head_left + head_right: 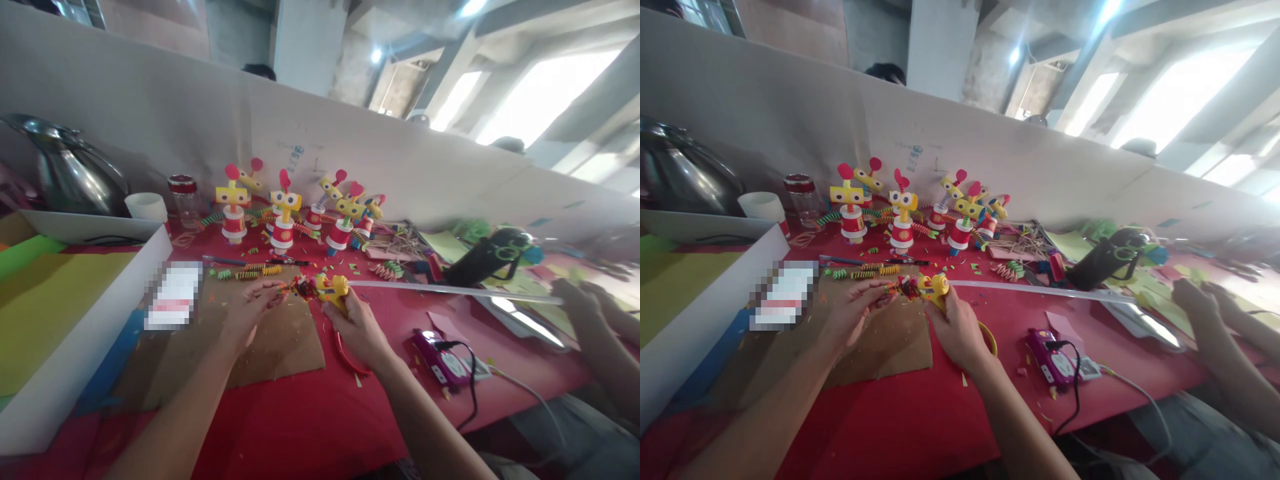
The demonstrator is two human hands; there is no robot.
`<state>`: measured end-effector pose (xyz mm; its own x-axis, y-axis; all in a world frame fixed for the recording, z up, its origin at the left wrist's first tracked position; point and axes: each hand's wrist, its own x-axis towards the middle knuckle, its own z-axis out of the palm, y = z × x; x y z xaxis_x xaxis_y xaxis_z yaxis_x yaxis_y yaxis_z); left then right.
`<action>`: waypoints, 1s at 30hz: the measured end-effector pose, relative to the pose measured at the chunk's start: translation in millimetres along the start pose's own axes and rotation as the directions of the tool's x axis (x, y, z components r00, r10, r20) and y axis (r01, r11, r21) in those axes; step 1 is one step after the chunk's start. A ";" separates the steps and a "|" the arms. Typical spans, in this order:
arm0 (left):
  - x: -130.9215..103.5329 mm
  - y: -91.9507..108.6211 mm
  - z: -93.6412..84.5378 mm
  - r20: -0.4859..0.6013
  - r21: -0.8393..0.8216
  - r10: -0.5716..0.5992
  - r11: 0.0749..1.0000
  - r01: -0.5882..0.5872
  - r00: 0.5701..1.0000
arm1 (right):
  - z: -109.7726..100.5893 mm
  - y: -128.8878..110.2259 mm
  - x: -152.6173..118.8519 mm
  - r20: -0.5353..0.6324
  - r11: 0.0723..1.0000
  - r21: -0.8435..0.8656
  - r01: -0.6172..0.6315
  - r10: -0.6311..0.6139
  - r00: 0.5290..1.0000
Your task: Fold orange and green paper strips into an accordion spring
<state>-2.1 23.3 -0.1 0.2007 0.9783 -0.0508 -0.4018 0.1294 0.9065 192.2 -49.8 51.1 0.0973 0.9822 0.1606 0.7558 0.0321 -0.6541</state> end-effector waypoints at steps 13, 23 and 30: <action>-0.9 0.0 1.0 -0.017 0.026 -0.003 1.000 0.004 1.000 | 2.6 -0.8 -1.5 -0.024 1.000 -0.018 0.015 -0.015 1.000; -0.9 1.9 1.3 -0.019 0.040 0.002 0.999 -0.002 1.000 | 2.4 -1.7 -2.4 -0.026 0.999 -0.042 0.006 -0.007 1.000; -0.9 1.1 1.1 -0.015 0.034 -0.015 0.999 0.015 1.000 | 2.0 -2.4 -2.8 -0.027 0.999 -0.038 0.010 -0.011 1.000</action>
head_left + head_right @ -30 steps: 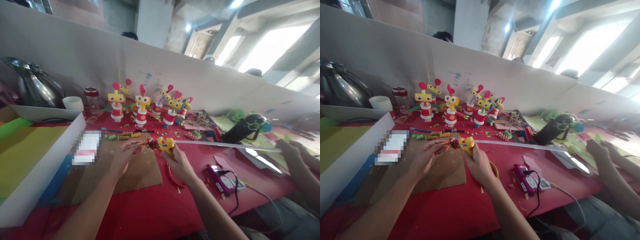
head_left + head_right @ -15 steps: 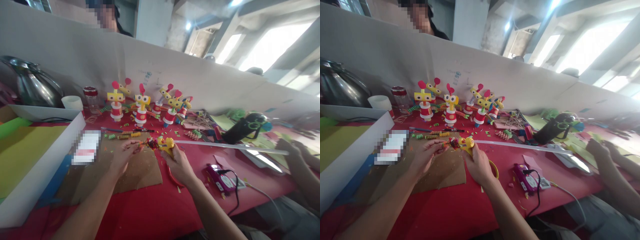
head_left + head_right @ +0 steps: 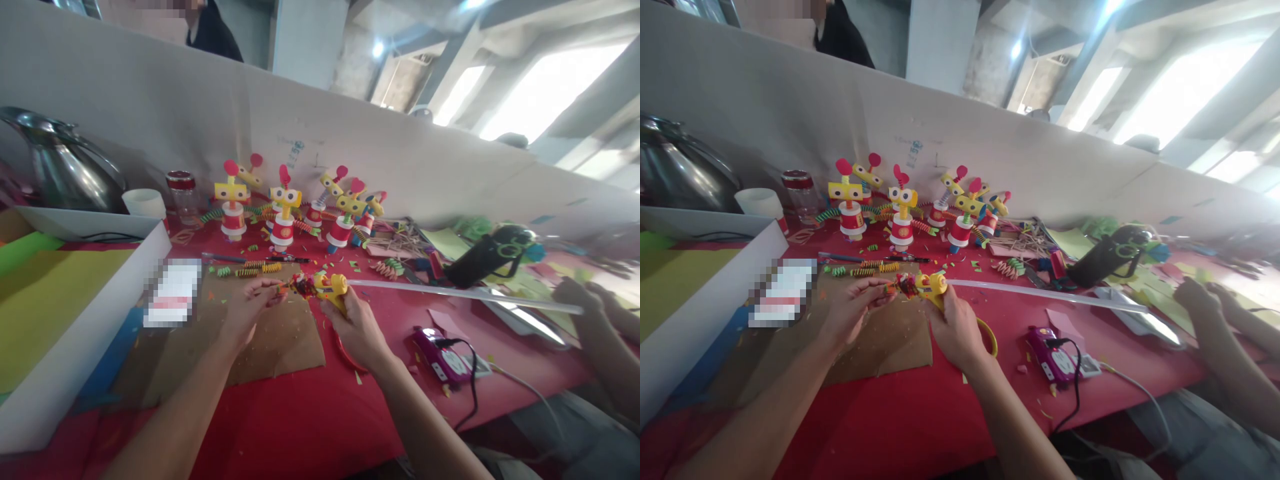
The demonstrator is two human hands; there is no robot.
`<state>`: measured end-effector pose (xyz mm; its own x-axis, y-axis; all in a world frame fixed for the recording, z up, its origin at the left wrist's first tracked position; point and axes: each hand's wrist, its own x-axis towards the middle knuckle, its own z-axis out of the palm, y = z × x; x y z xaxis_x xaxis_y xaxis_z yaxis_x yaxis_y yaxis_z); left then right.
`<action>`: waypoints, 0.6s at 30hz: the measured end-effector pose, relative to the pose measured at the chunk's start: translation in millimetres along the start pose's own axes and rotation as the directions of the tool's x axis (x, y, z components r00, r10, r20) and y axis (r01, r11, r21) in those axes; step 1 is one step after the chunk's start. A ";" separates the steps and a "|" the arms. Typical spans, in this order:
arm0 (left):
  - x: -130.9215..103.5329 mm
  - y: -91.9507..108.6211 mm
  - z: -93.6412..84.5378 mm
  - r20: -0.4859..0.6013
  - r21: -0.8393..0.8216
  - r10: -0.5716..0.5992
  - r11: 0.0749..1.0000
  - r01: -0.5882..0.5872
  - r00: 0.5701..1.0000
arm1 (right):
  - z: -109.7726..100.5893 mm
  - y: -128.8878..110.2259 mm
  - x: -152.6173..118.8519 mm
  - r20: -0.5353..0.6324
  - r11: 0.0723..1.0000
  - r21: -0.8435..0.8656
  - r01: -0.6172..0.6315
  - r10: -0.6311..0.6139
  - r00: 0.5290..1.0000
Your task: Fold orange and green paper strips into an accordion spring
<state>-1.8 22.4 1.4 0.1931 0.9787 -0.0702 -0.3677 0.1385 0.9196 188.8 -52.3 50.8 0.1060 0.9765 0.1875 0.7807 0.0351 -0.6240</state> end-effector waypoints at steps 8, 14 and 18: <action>0.1 0.6 0.3 0.000 0.014 0.007 1.000 -0.007 1.000 | 0.1 0.6 0.1 -0.004 1.000 0.027 0.010 -0.010 1.000; 0.6 0.0 -0.7 -0.022 0.010 -0.009 1.000 0.009 1.000 | -0.1 -0.8 -0.1 -0.018 1.000 0.015 -0.005 0.006 1.000; -0.7 1.4 0.5 -0.027 0.008 -0.009 1.000 0.009 1.000 | 0.4 -0.4 -1.4 -0.025 1.000 0.011 0.009 -0.009 1.000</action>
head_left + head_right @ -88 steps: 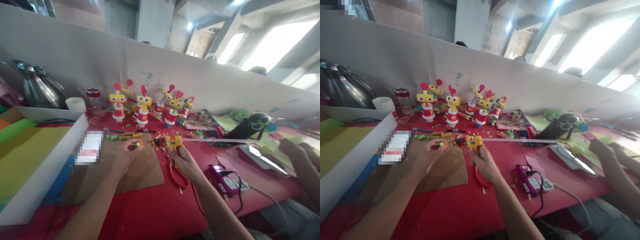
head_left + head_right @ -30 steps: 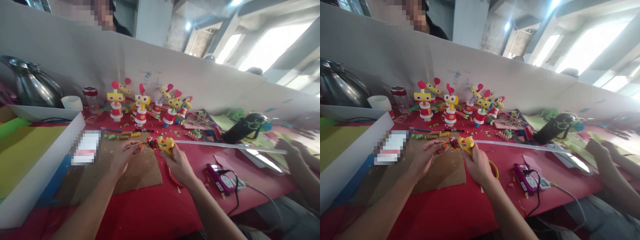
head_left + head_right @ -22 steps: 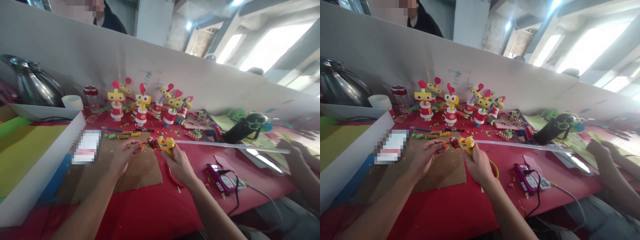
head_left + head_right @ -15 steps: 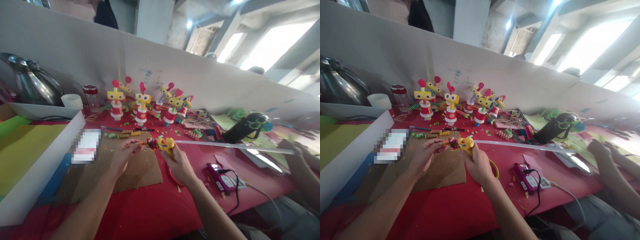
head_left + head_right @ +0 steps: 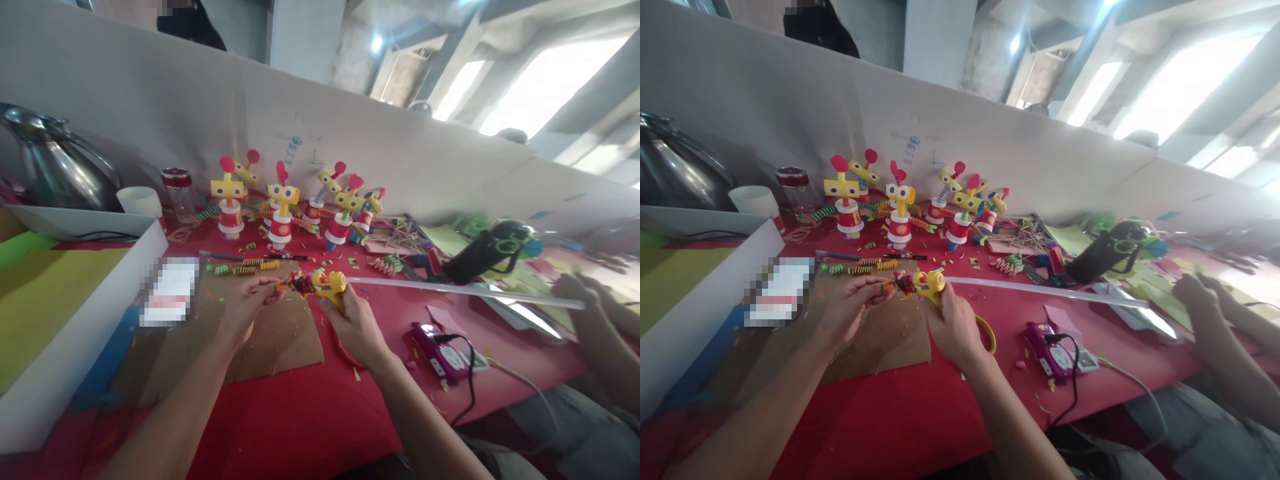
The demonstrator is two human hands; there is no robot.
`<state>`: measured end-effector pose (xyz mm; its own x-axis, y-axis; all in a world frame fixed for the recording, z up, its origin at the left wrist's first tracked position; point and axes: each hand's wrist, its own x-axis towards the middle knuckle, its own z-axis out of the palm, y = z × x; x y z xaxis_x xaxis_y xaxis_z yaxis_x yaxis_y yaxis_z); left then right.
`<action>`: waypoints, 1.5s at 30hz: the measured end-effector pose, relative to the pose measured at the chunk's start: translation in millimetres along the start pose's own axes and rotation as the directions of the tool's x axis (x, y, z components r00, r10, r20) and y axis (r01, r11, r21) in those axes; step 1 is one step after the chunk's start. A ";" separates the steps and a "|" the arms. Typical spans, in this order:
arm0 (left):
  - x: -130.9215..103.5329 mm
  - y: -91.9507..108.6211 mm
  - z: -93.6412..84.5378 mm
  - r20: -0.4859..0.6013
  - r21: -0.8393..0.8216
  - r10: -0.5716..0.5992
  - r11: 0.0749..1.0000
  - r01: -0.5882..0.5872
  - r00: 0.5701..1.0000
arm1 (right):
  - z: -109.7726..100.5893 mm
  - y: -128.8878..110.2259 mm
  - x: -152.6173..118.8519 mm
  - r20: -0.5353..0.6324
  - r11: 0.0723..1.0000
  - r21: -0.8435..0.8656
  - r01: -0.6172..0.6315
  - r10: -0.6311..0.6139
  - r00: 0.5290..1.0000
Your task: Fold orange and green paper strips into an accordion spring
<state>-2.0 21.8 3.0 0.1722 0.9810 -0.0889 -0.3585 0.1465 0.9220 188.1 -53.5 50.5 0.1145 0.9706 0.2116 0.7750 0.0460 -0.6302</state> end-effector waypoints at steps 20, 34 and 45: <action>-0.6 2.0 2.0 -0.016 -0.045 -0.037 0.998 0.036 0.999 | 1.6 0.0 -3.6 -0.029 1.000 0.000 -0.005 0.005 1.000; 1.0 -0.4 -0.4 -0.012 -0.025 -0.011 1.000 0.010 1.000 | 2.5 1.3 -2.3 -0.007 0.999 -0.040 0.012 -0.012 1.000; 1.8 2.4 0.1 -0.039 -0.038 -0.031 0.999 0.029 0.999 | -2.3 11.9 7.9 -0.025 0.952 0.299 -0.061 0.072 0.997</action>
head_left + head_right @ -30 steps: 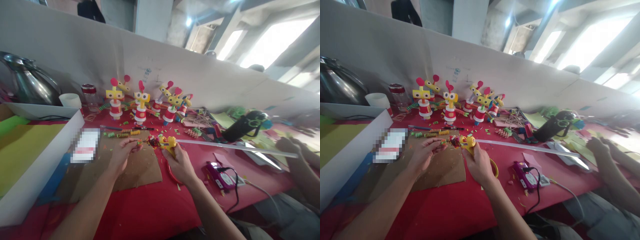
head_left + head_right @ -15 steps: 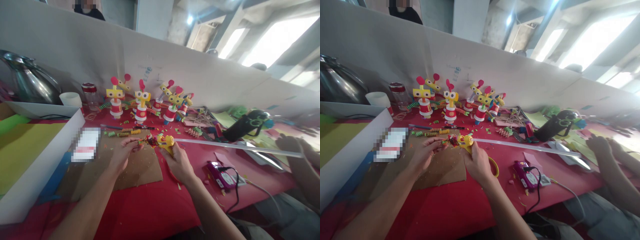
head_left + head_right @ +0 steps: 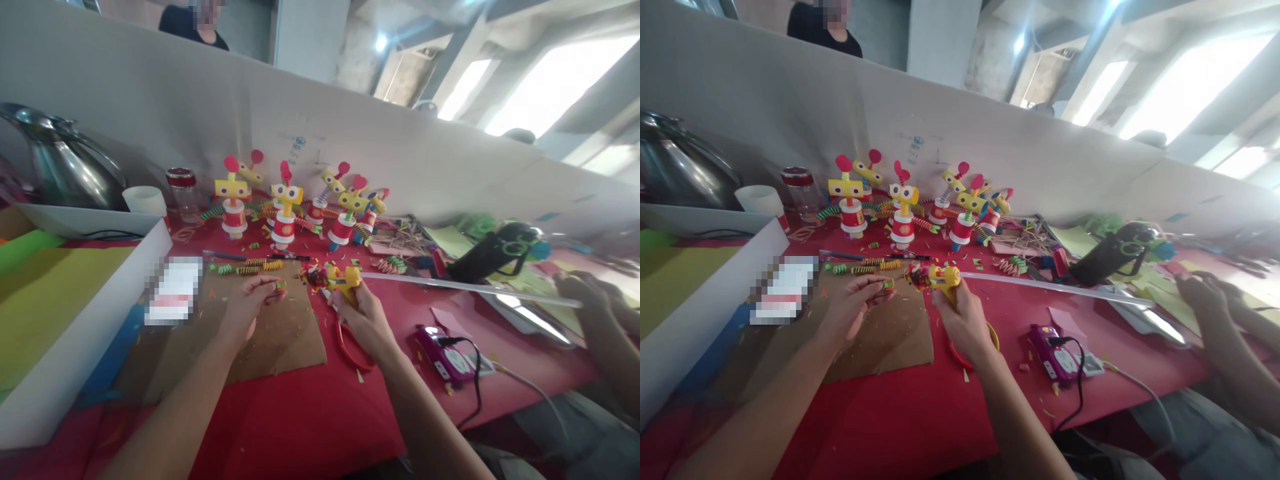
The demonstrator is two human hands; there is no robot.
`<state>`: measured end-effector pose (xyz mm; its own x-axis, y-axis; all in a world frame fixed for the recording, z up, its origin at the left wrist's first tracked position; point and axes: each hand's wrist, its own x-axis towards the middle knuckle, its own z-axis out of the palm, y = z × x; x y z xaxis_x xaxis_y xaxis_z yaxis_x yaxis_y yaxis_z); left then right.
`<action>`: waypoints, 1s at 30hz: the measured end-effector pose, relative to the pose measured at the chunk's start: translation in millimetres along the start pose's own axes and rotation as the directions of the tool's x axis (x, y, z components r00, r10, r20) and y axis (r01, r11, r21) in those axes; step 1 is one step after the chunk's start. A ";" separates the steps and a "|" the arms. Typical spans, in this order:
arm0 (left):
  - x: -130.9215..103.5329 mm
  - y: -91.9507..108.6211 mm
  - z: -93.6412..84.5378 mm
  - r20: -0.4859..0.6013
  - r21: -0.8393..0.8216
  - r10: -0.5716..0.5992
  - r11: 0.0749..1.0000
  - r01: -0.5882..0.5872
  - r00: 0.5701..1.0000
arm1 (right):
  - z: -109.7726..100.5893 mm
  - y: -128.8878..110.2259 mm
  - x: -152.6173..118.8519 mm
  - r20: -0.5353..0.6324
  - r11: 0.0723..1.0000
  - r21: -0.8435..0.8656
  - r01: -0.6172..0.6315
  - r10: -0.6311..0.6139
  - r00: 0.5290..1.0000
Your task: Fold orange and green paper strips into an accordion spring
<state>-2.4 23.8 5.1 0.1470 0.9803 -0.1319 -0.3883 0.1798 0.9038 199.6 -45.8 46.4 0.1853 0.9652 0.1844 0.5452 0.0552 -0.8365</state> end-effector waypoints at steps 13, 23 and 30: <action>3.1 -3.9 -4.3 0.044 -0.073 0.039 0.997 -0.036 0.998 | -47.6 100.7 65.2 -0.149 0.856 -0.057 -0.513 0.501 0.853; 7.3 1.8 -14.1 0.038 0.035 -0.184 0.983 0.183 0.982 | 30.6 28.9 41.2 0.007 0.990 0.091 0.103 -0.104 0.995; 7.8 0.2 -16.4 0.090 0.011 -0.189 0.982 0.188 0.978 | 85.7 30.0 26.3 0.282 0.705 0.645 -0.294 0.138 0.949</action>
<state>-16.3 32.8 -2.4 0.2992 0.9173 -0.2626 -0.3434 0.3603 0.8673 150.8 3.1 -18.1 0.0205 0.9961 -0.0855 -0.1975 -0.0798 -0.9770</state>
